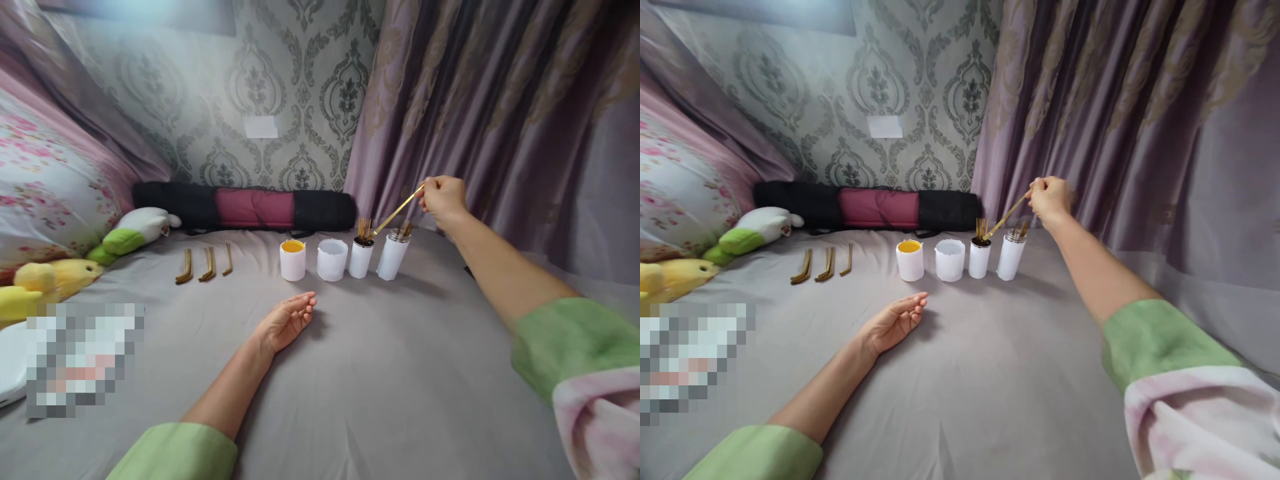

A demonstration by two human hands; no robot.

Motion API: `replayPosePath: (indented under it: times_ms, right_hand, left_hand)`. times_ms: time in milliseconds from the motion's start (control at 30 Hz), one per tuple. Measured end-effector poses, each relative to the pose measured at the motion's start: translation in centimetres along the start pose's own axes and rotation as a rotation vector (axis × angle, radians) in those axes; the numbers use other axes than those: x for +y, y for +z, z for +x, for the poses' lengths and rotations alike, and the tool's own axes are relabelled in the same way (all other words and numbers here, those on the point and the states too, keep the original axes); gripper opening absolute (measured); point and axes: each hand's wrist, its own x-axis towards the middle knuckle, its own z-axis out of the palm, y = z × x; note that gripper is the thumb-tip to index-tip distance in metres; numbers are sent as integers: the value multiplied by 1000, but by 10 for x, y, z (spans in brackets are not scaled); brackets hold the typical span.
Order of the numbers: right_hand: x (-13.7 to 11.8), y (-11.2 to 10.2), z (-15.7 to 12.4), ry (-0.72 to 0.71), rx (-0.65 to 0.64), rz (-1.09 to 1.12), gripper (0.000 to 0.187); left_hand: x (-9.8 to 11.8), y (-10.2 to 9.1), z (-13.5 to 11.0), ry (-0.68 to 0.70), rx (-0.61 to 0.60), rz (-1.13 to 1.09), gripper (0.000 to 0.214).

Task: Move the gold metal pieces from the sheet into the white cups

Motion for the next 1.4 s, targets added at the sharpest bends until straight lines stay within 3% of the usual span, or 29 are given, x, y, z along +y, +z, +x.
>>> replayPosePath:
  times_ms: [433, 1133, 1400]
  right_hand:
    - [12, 25, 2, -252, -103, -218, 20]
    - [4, 44, -26, -240, -433, -351, 25]
    - [6, 58, -34, -306, -529, -381, 23]
  left_hand:
    - [0, 0, 0, 2, 4, 9, 20]
    - [2, 2, -1, 3, 18, 14, 19]
    - [2, 2, -1, -5, 20, 6, 19]
